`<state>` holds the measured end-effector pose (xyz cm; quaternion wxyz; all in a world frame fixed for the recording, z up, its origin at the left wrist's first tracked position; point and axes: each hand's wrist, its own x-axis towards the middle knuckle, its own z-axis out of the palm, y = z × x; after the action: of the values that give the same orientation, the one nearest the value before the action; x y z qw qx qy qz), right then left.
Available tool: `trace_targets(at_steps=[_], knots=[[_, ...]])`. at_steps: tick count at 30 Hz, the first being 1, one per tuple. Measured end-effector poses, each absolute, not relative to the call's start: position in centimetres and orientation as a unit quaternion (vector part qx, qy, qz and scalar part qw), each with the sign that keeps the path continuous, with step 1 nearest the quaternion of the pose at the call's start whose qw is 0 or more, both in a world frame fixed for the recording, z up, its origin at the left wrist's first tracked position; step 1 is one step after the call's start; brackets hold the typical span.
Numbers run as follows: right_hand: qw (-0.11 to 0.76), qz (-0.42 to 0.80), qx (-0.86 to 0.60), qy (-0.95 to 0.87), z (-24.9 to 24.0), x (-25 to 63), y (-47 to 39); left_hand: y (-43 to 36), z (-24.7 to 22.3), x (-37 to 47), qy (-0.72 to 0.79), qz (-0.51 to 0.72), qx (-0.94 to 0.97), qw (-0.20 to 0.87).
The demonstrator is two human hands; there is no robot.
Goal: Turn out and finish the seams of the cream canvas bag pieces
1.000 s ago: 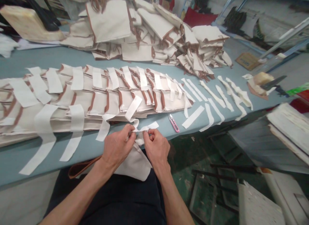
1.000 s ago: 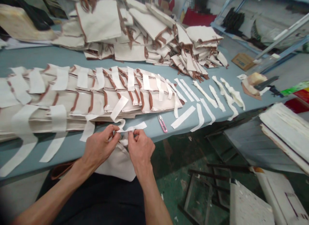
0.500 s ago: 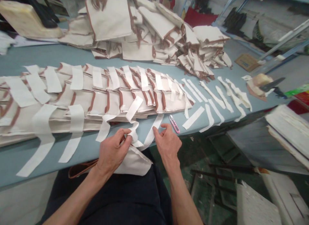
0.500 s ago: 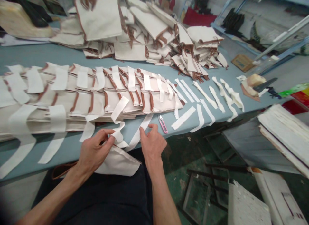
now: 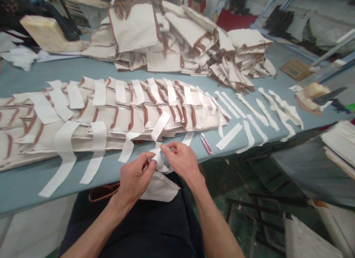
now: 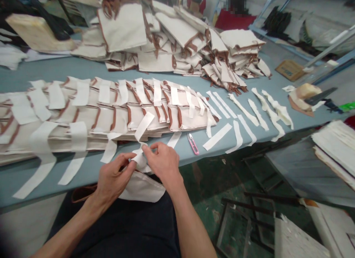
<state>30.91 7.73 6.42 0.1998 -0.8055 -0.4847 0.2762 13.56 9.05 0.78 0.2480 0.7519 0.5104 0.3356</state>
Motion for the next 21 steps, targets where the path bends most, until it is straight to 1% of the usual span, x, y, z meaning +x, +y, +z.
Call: trace_targets(at_steps=[6,12,16,21], knots=[[0.13,0.266,-0.795,-0.529,5.9,29.9,10.2,8.9,0.9,13.5,0.514,0.361,0.725,0.282],[0.073,0.217,-0.805,-0.547,5.4,29.0,10.5,8.2,1.6,12.5,0.544,0.412,0.654,0.327],[0.052,0.196,-0.812,-0.547,5.2,28.2,10.4,7.2,2.1,10.4,0.576,0.443,0.578,0.372],[0.048,0.188,-0.819,-0.54,4.7,28.1,10.3,5.9,3.0,7.5,0.601,0.449,0.475,0.46]])
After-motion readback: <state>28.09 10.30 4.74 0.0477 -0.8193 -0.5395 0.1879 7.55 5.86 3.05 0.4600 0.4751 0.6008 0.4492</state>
